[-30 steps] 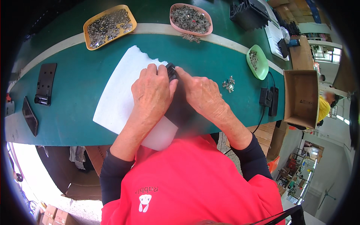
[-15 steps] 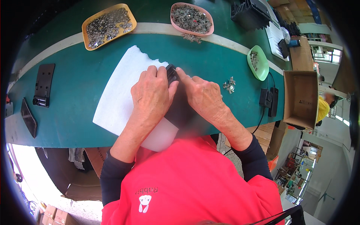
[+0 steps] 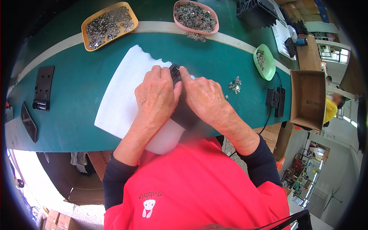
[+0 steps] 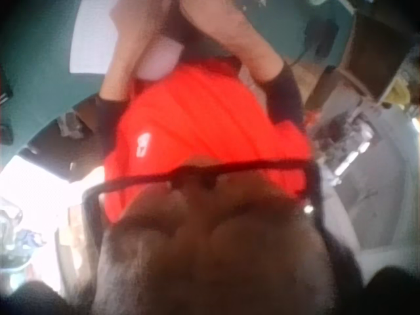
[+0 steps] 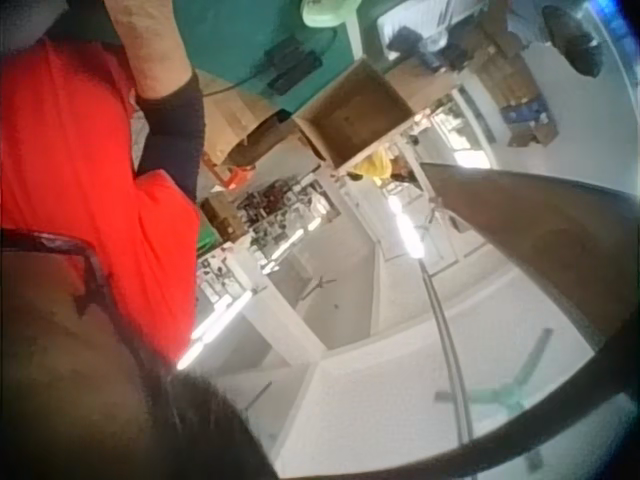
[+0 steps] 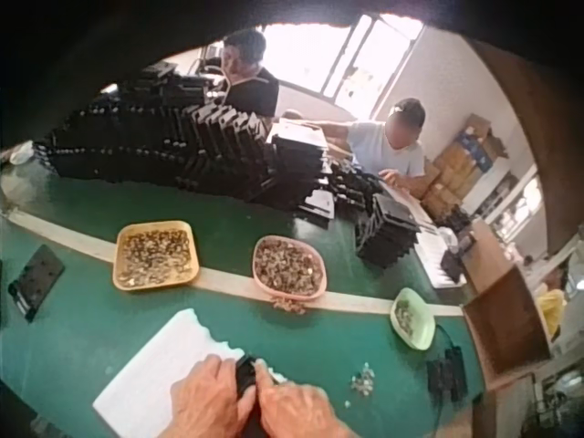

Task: The person uses a screwdriver to fasten screws into a black rectangular electronic component on a green workbench. They repeatedly pick up screws from a yellow tray and secure them into the device. After finishing the assembly, the person places the component into a cardboard box filled with similar units.

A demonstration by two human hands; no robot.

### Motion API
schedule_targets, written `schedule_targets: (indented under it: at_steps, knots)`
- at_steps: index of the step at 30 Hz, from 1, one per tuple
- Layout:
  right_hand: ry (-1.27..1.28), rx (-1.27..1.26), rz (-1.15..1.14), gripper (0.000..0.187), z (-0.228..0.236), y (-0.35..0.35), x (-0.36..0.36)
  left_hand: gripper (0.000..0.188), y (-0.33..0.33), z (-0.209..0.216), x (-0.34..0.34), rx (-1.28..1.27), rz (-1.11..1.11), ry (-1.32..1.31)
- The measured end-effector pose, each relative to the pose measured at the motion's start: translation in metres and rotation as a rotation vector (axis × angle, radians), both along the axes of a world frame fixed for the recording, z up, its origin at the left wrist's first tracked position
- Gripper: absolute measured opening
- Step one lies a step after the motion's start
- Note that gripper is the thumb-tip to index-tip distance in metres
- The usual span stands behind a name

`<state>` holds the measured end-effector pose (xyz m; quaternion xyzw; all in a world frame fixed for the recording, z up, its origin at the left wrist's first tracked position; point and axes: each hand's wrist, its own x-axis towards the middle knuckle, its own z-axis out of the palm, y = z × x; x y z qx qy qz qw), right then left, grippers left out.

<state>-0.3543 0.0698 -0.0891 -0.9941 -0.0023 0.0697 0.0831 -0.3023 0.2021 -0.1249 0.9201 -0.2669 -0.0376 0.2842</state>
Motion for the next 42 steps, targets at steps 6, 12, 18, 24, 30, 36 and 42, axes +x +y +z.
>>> schedule_targets:
  at_steps: [6, 12, 18, 24, 30, 36, 42]
  knots:
    - [0.052, 0.056, 0.019, 0.015, 0.009, -0.008, 0.017, 0.028, -0.003, 0.002, 0.001, -0.031, -0.027, -0.026]
    - [0.099, 0.045, 0.095, 0.014, 0.02, -0.015, 0.033, 0.028, -0.003, -0.001, 0.001, -0.057, -0.046, -0.028]
    - [0.526, -0.069, 0.094, 0.022, 0.056, -0.003, 0.06, 0.03, -0.005, 0.001, 0.0, -0.021, -0.017, 0.012]
    - [0.274, 0.183, 0.134, 0.035, 0.022, -0.035, 0.039, 0.038, -0.003, -0.009, -0.003, -0.027, 0.021, -0.066]
    - [0.168, 0.174, 0.038, 0.031, 0.009, -0.036, 0.011, 0.035, -0.003, -0.007, -0.005, -0.032, 0.028, -0.063]
    - [0.088, 0.321, 0.025, 0.031, 0.004, -0.042, 0.004, 0.035, -0.004, -0.006, -0.008, -0.024, 0.039, -0.047]
    - [0.139, 0.199, 0.021, 0.035, 0.003, -0.04, 0.002, 0.035, -0.005, -0.005, -0.007, -0.016, 0.037, -0.045]
